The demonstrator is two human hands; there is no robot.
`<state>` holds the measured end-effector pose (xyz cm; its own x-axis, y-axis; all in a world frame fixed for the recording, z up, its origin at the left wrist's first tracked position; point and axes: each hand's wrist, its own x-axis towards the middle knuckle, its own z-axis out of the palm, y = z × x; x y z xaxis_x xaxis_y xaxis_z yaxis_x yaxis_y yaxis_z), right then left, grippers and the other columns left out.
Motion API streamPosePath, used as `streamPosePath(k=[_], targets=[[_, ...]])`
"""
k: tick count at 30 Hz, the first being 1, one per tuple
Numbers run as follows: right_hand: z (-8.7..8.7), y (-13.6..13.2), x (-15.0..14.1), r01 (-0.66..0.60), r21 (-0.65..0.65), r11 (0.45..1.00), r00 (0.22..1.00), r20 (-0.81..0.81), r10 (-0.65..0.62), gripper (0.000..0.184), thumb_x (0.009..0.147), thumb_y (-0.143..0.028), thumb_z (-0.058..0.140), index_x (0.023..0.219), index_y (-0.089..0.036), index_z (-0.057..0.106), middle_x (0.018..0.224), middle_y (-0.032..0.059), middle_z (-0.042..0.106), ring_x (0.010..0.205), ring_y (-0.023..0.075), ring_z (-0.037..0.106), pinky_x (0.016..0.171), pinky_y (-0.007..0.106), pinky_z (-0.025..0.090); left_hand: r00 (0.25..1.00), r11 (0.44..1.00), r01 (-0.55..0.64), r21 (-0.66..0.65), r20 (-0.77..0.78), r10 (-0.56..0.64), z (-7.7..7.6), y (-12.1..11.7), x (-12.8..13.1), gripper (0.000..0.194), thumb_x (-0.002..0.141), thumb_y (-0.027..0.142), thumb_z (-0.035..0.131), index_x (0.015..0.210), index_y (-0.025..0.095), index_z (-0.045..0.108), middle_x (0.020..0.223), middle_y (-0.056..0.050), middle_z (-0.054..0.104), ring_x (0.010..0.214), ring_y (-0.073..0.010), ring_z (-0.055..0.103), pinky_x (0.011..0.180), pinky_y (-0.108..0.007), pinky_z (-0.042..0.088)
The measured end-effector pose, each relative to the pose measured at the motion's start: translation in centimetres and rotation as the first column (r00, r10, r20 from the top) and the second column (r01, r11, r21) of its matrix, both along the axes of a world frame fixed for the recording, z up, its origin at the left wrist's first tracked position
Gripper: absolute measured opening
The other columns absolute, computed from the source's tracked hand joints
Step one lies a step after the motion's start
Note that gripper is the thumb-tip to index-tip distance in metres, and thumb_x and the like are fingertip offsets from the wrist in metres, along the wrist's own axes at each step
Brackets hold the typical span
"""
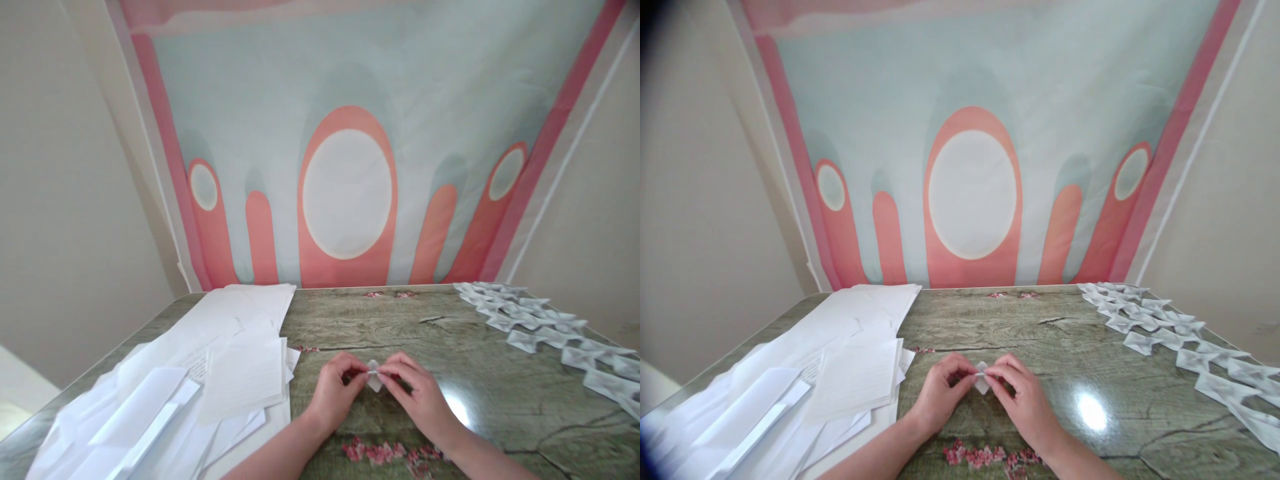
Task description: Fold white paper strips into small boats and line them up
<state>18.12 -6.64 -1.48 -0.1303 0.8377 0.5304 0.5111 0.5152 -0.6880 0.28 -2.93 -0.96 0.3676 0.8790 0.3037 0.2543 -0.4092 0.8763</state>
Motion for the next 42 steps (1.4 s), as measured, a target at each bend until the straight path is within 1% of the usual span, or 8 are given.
streamPosePath(k=[3, 8, 11, 16, 23, 36, 42], targets=[[0.1, -0.1, -0.1, -0.016, -0.03, 0.999, 1.0, -0.003, 0.016, 0.018, 0.088, -0.03, 0.047, 0.085, -0.021, 0.063, 0.081, 0.0043, 0.057, 0.077, 0.0175, 0.057, 0.069, 0.028, 0.046, 1.0, 1.0, 0.012, 0.016, -0.016, -0.011, 0.1, -0.2, 0.0, 0.008, 0.077, 0.022, 0.061, 0.078, 0.018, 0.067, 0.079, -0.004, 0.06, 0.074, -0.0157, 0.055, 0.067, -0.024, 0.044], [0.5, -0.3, -0.3, -0.053, -0.05, 0.997, 0.999, 0.009, 0.053, 0.019, 0.088, -0.029, 0.046, 0.083, -0.022, 0.062, 0.079, 0.0037, 0.057, 0.075, 0.0167, 0.056, 0.068, 0.027, 0.046, 0.997, 0.997, 0.047, 0.054, -0.067, -0.043, 0.7, -0.7, 0.1, 0.014, 0.077, 0.025, 0.061, 0.088, 0.021, 0.069, 0.084, -0.004, 0.06, 0.079, -0.0168, 0.055, 0.069, -0.025, 0.044], [0.7, -0.5, -0.4, -0.068, -0.068, 0.995, 0.997, 0.017, 0.069, 0.018, 0.089, -0.028, 0.047, 0.083, -0.021, 0.061, 0.078, 0.0032, 0.057, 0.075, 0.0161, 0.056, 0.068, 0.027, 0.045, 0.996, 0.998, 0.045, 0.044, -0.073, -0.042, 0.9, -0.9, 0.0, 0.014, 0.079, 0.027, 0.06, 0.084, 0.022, 0.071, 0.083, -0.004, 0.06, 0.08, -0.0173, 0.056, 0.073, -0.026, 0.044], [0.8, -0.5, -0.5, -0.06, -0.077, 0.995, 0.998, 0.006, 0.061, 0.019, 0.089, -0.03, 0.045, 0.083, -0.021, 0.061, 0.077, 0.0029, 0.056, 0.074, 0.0161, 0.055, 0.067, 0.027, 0.044, 0.999, 0.999, 0.037, 0.024, -0.033, -0.037, 1.0, -0.7, 0.1, 0.012, 0.078, 0.027, 0.061, 0.078, 0.022, 0.073, 0.082, -0.005, 0.06, 0.08, -0.0174, 0.057, 0.075, -0.027, 0.044], [0.9, -0.4, -0.5, -0.041, -0.074, 0.996, 0.999, -0.018, 0.04, 0.021, 0.089, -0.031, 0.044, 0.08, -0.021, 0.059, 0.078, 0.0034, 0.056, 0.074, 0.0165, 0.054, 0.067, 0.028, 0.044, 0.999, 0.999, 0.032, 0.009, -0.007, -0.032, 1.1, -0.6, 0.0, 0.014, 0.078, 0.031, 0.062, 0.08, 0.023, 0.073, 0.085, -0.006, 0.059, 0.083, -0.0178, 0.056, 0.078, -0.027, 0.044], [1.0, -0.6, -0.7, -0.045, -0.078, 0.996, 0.999, -0.023, 0.043, 0.016, 0.09, -0.027, 0.043, 0.08, -0.02, 0.054, 0.077, 0.0013, 0.052, 0.074, 0.0154, 0.052, 0.068, 0.026, 0.041, 0.999, 0.999, 0.043, 0.022, 0.019, -0.043, 1.5, -0.7, 0.1, 0.013, 0.079, 0.028, 0.061, 0.078, 0.022, 0.073, 0.084, -0.005, 0.058, 0.084, -0.0178, 0.055, 0.078, -0.028, 0.043], [0.8, -0.4, -0.5, -0.011, -0.094, 0.996, 1.0, -0.023, 0.009, 0.018, 0.09, -0.028, 0.043, 0.078, -0.02, 0.054, 0.077, 0.0017, 0.052, 0.073, 0.0154, 0.052, 0.068, 0.026, 0.041, 0.998, 1.0, 0.009, 0.013, 0.062, -0.009, 1.2, -0.3, 0.0, 0.016, 0.081, 0.027, 0.057, 0.076, 0.019, 0.07, 0.082, -0.004, 0.057, 0.08, -0.0166, 0.055, 0.074, -0.026, 0.043]])
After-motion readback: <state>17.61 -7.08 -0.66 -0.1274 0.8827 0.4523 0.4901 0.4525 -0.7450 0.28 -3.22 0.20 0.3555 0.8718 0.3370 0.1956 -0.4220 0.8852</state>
